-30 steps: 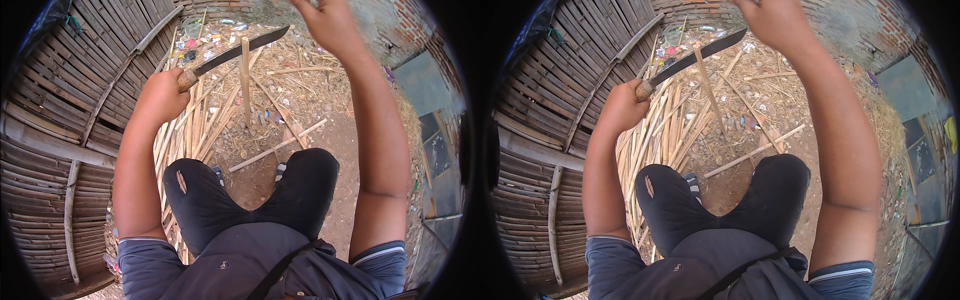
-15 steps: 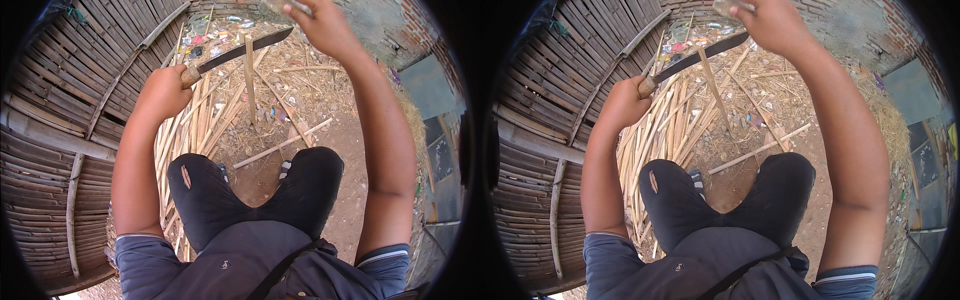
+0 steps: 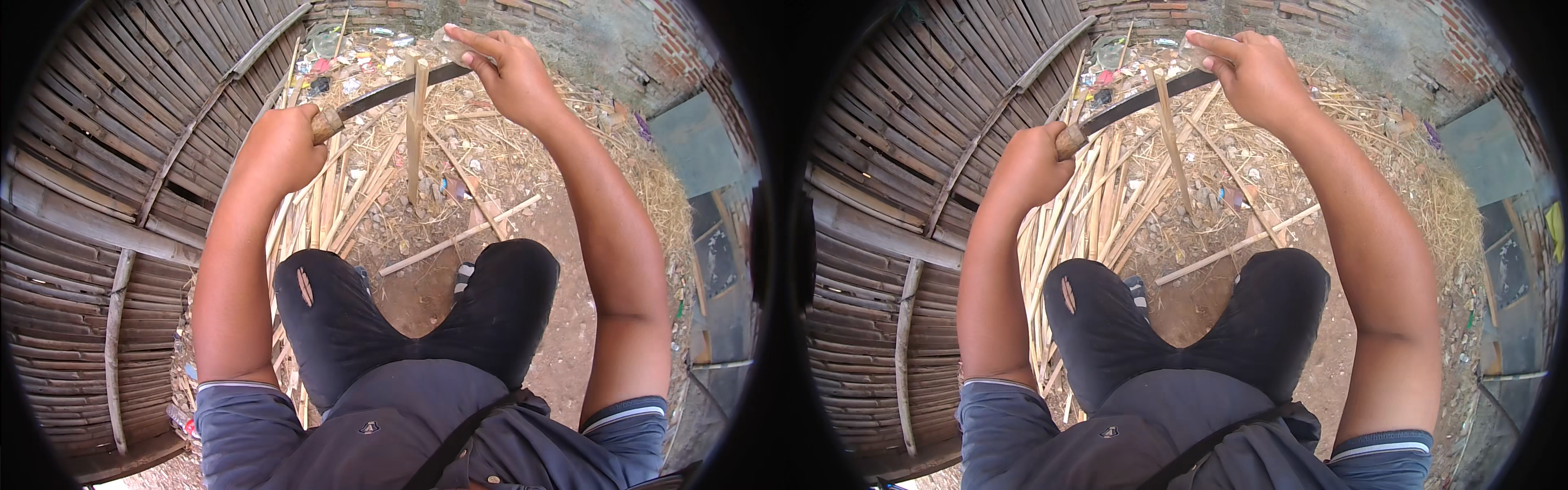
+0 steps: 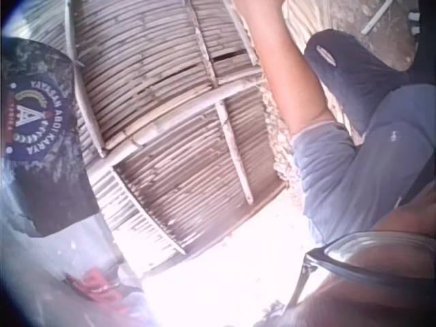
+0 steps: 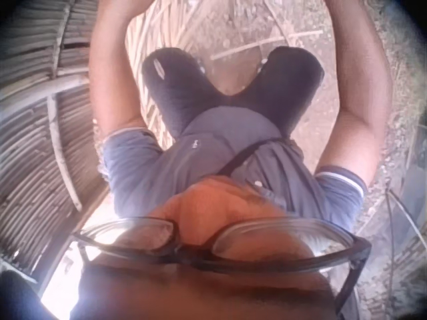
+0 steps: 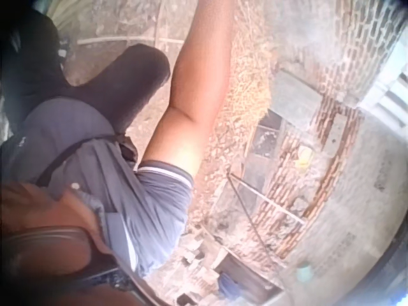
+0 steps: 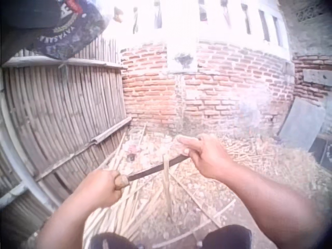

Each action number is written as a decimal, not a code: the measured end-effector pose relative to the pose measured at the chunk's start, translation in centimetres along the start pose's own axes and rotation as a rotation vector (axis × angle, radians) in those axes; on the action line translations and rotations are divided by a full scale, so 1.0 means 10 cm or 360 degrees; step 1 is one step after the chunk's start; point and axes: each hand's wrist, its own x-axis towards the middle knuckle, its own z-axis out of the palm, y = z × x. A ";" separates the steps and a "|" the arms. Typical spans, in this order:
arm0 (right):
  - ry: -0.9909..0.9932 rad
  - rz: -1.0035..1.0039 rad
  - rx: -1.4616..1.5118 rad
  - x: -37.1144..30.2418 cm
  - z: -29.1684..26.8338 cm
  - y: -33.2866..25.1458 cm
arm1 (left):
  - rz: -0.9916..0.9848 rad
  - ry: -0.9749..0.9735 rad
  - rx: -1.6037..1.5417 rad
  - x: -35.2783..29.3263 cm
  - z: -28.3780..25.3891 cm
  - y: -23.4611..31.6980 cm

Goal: The person shaves a strip of bamboo using a large blade, then repeats the process on a second strip.

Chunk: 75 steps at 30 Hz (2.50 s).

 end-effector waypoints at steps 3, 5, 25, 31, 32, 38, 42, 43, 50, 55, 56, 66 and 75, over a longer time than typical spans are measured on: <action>-0.0148 0.0258 0.0286 0.11 -0.12 0.03 | 0.0000 -0.0008 0.0027 0.00 0.00 0.05; 0.0055 0.0226 0.0589 0.19 -0.30 -0.10 | 0.0001 0.0010 0.0006 -0.02 0.02 0.04; -0.0194 0.0152 -0.0246 -0.19 0.06 0.03 | -0.0034 -0.0013 0.0022 -0.01 0.06 0.12; -0.0077 0.0282 0.0117 0.04 -0.11 0.15 | -0.0021 -0.0098 0.0070 0.02 0.05 0.19; -0.0130 0.0195 -0.0088 -0.07 -0.02 0.19 | -0.0027 -0.0105 0.0087 0.04 0.06 0.22; -0.0257 0.0781 0.0699 0.01 -0.37 0.16 | -0.0043 -0.0095 0.0071 0.04 0.02 0.37; 0.0164 0.0833 0.0360 -0.62 -0.51 0.81 | -0.0102 -0.0032 0.0018 0.02 0.10 0.52; 0.0062 0.1030 0.0303 -0.90 -0.51 0.97 | -0.0129 -0.0009 -0.0002 0.00 0.11 0.55; -0.0614 0.1736 -0.0609 -3.39 -0.49 1.79 | 0.0121 -0.0079 -0.0579 -0.02 0.22 0.64; -0.0706 0.1734 0.1162 -2.15 -0.49 0.15 | 0.0037 -0.0500 -0.1281 -0.08 0.19 0.94; -0.0732 0.1687 0.1469 -1.96 -0.51 -0.17 | 0.0070 -0.0432 -0.1416 -0.11 0.31 1.00; -0.0673 0.1986 0.2484 -1.55 -0.53 -0.84 | 0.0268 0.0035 -0.2005 -0.56 1.07 1.74; 0.0282 0.2430 0.2260 -1.81 -0.91 -0.73 | 0.0717 0.0096 -0.1501 -0.69 1.79 1.40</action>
